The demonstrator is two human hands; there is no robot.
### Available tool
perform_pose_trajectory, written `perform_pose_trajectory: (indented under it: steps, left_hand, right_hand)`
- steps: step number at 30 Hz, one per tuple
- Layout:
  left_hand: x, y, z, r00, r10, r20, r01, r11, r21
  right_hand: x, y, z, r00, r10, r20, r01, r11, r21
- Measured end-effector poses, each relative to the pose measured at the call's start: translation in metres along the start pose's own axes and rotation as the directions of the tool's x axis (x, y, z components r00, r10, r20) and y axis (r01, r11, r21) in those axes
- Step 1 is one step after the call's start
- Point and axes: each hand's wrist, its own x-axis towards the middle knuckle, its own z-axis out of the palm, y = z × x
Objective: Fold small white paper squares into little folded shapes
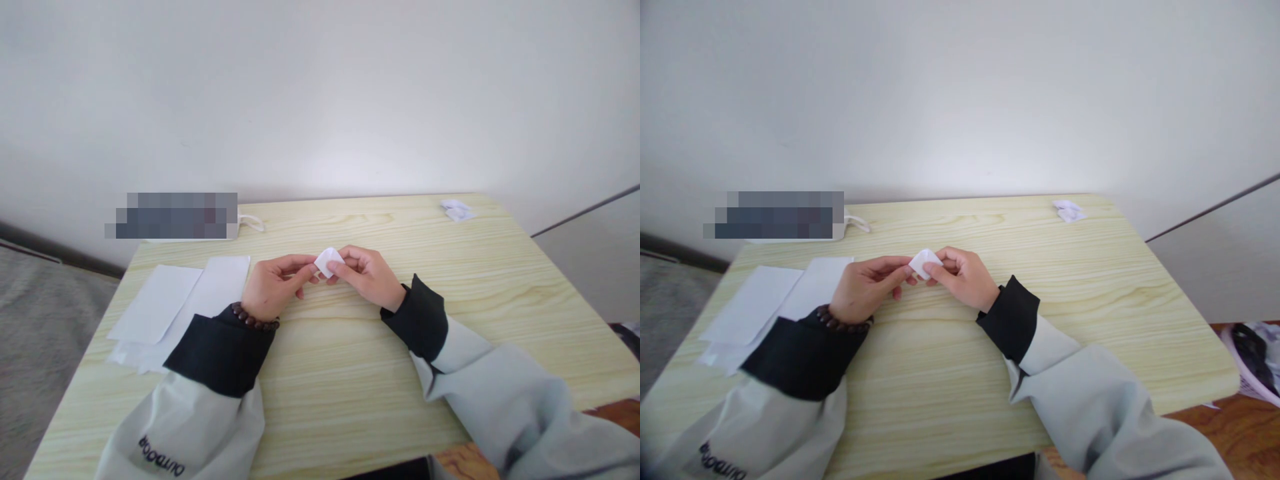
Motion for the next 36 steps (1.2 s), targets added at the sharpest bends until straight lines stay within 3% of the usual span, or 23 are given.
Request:
perform_pose_trajectory:
  steps: [8,16,23,31,36]
  left_hand:
    - [-0.001,-0.009,-0.002,0.989,0.108,-0.104,-0.07,0.947,0.313]
    - [0.003,-0.003,-0.003,0.999,-0.038,-0.021,0.04,0.994,0.098]
    - [0.004,0.003,-0.008,0.993,-0.065,0.095,0.063,0.998,0.022]
    - [0.003,0.004,-0.008,0.995,-0.07,0.078,0.055,0.982,0.18]
    - [0.003,0.005,-0.007,0.993,-0.106,0.055,0.093,0.977,0.194]
  right_hand:
    - [-0.001,0.002,0.001,1.0,-0.012,-0.009,0.011,0.999,-0.04]
    - [-0.001,0.004,-0.001,0.998,-0.045,0.034,0.047,0.997,-0.061]
    - [-0.001,0.006,-0.002,0.998,-0.047,0.029,0.048,0.998,-0.051]
    - [-0.002,0.006,-0.001,0.999,-0.036,0.02,0.038,0.994,-0.101]
    - [-0.002,0.005,-0.001,0.999,-0.027,0.025,0.03,0.992,-0.123]
